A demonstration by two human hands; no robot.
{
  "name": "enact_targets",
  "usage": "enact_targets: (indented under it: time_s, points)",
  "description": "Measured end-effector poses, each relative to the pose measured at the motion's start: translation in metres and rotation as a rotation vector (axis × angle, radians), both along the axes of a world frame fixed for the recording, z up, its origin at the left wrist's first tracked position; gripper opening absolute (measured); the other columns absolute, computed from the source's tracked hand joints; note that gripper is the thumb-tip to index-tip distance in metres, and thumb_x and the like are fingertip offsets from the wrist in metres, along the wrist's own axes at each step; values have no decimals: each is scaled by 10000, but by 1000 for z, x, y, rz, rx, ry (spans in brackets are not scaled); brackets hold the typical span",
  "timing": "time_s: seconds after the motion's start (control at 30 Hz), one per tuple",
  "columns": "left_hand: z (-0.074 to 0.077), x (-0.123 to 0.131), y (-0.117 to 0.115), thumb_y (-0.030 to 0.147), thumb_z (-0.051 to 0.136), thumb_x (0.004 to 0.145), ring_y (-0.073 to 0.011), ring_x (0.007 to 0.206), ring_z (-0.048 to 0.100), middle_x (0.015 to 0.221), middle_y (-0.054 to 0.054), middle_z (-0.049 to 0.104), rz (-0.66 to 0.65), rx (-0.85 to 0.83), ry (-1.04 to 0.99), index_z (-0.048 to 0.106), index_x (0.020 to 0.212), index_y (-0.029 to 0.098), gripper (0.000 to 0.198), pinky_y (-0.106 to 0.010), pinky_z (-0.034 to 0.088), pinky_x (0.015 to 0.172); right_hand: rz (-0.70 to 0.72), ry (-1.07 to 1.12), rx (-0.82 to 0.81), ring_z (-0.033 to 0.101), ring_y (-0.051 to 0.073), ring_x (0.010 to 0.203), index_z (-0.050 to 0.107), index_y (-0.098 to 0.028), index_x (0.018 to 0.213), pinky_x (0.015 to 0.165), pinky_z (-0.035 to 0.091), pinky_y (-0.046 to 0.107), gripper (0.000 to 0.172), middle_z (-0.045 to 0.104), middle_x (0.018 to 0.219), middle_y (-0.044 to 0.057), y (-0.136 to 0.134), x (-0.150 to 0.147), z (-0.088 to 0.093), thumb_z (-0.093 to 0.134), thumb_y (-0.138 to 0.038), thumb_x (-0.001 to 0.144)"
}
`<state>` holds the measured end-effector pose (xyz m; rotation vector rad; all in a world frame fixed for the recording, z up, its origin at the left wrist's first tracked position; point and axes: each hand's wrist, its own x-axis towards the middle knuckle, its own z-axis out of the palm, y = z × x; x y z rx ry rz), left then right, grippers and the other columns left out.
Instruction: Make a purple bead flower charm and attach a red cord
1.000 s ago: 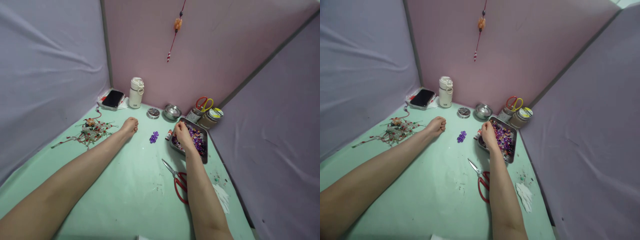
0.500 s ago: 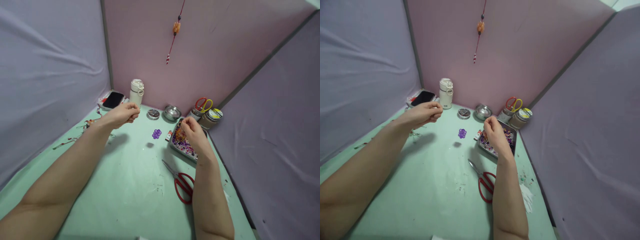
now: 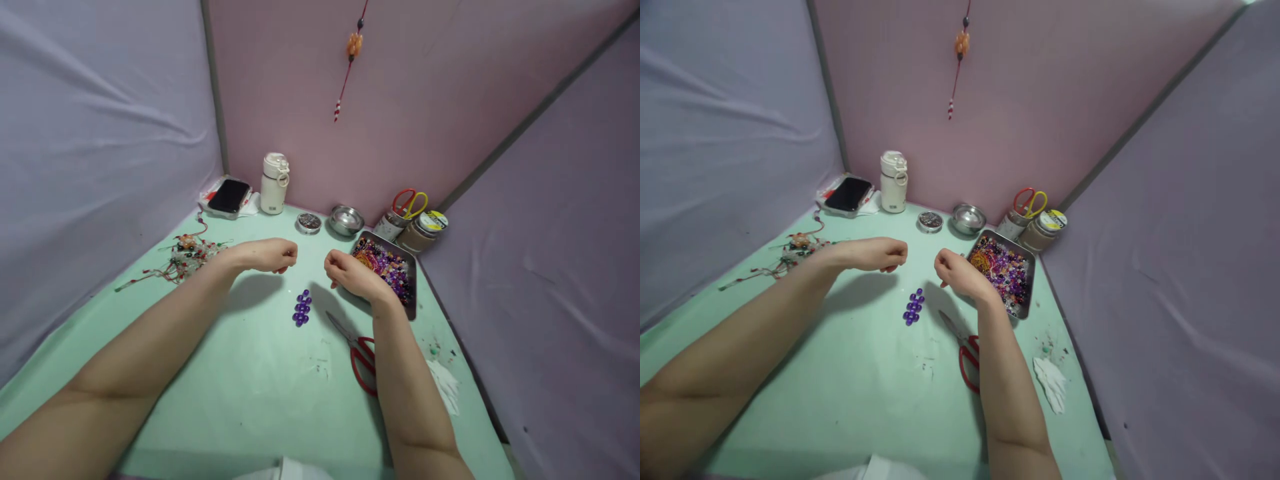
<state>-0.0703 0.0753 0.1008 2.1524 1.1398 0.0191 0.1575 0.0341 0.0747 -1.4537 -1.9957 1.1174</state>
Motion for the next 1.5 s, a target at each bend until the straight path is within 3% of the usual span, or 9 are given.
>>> enact_targets:
  time_s: [0.1, 0.3, 0.53, 0.67, 0.8, 1.07, 1.2, 1.33, 1.5]
  points:
    - [-15, 11, 5, 290, 449, 803, -125, 572, 473, 668, 5, 582, 89, 14, -115, 514, 760, 199, 119, -250, 344, 532, -67, 9, 22, 534, 113, 588, 429, -218, 763, 585, 432, 257, 60, 478, 672, -42, 8, -3, -12, 426, -202, 820]
    - [-22, 19, 2, 301, 480, 818, -135, 618, 524, 693, -8, 610, 155, -14, -432, 519, 782, 203, 111, -243, 379, 569, -130, 206, 67, 475, 105, 592, 454, -222, 796, 584, 407, 244, 114, 456, 672, -47, 7, -9, -12, 454, -322, 850]
    - [-12, 30, -10, 328, 526, 817, -121, 586, 460, 675, 3, 562, 228, 117, -453, 586, 797, 187, 155, -231, 321, 541, -127, 211, 24, 380, 104, 592, 568, -203, 944, 563, 362, 234, 208, 357, 645, -64, 1, -28, -6, 584, -347, 795]
    - [-8, 32, -13, 243, 519, 799, -109, 600, 448, 687, 7, 546, 241, 117, -509, 589, 762, 173, 106, -227, 336, 558, -117, 279, 11, 352, 97, 584, 563, -189, 774, 552, 320, 240, 182, 380, 644, -53, 0, -33, -7, 583, -368, 797]
    - [-14, 29, -8, 247, 546, 800, -106, 605, 486, 748, -3, 579, 268, -47, -608, 589, 854, 168, 105, -224, 368, 550, -171, 350, 14, 343, 92, 570, 536, -187, 709, 546, 293, 247, 220, 423, 643, -50, 3, -34, -12, 603, -387, 774]
    - [-27, 18, 6, 196, 716, 722, -144, 715, 639, 814, -66, 671, 237, -612, -757, 632, 902, 133, 208, -282, 498, 707, -170, 342, 11, 385, 95, 581, 559, -184, 719, 558, 311, 242, 257, 511, 651, -35, 6, -33, -16, 623, -431, 753]
    - [-35, 15, 10, 159, 739, 693, -162, 775, 662, 857, -104, 705, 201, -710, -761, 646, 904, 135, 233, -304, 504, 777, -200, 337, 25, 387, 92, 565, 566, -184, 731, 562, 311, 243, 229, 516, 634, -38, 8, -31, -18, 599, -405, 778]
    - [-46, 15, 14, 169, 731, 658, -131, 676, 620, 746, -44, 687, 166, -595, -669, 681, 770, 166, 122, -253, 481, 694, -167, 167, 40, 382, 94, 548, 589, -186, 793, 543, 305, 240, 202, 519, 648, -37, 9, -26, -17, 593, -388, 796]
    - [-53, 9, 23, 213, 701, 637, -120, 588, 556, 638, -24, 666, 98, -469, -474, 704, 659, 191, 32, -203, 391, 553, 7, -517, 70, 537, 148, 684, 660, -170, 904, 623, 372, 255, 172, 641, 776, 46, 10, -18, -23, 640, -286, 779]
